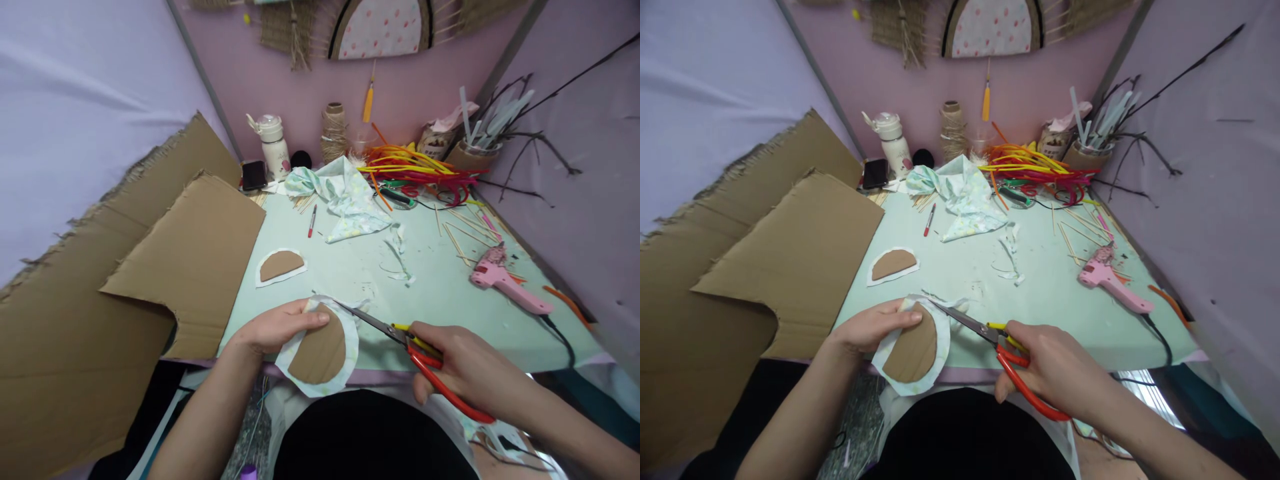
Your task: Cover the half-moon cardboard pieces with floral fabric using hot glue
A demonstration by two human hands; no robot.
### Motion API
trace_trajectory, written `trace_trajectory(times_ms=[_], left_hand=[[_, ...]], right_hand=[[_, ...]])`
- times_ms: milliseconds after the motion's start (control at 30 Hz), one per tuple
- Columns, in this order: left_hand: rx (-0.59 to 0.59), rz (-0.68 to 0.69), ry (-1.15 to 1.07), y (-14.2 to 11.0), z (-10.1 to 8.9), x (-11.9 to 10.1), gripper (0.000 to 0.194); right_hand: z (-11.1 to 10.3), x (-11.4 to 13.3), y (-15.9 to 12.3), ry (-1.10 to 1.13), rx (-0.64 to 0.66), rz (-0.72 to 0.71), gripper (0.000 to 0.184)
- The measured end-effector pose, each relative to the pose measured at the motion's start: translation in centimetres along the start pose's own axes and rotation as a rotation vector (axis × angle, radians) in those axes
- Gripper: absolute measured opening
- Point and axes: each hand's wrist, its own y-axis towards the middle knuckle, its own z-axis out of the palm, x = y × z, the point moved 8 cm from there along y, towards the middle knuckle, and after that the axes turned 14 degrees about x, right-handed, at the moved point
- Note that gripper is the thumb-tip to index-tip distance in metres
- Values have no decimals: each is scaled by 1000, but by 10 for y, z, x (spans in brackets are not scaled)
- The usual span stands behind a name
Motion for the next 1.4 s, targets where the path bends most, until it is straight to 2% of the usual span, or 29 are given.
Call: trace_trajectory(times_ms=[167,367,967,1400], left_hand=[[-6,-9,-3,0,0,1,33],[7,-47,3,0,1,3,33],[56,-49,32,1,6,2,32],[82,-28,56,2,10,-1,29]], right_hand=[[1,-7,1,-9,-27,-35,14],[3,-5,1,-37,-15,-6,20],[2,-6,9,-134,-80,0,32],[-2,4,7,-73,-57,-21,21]])
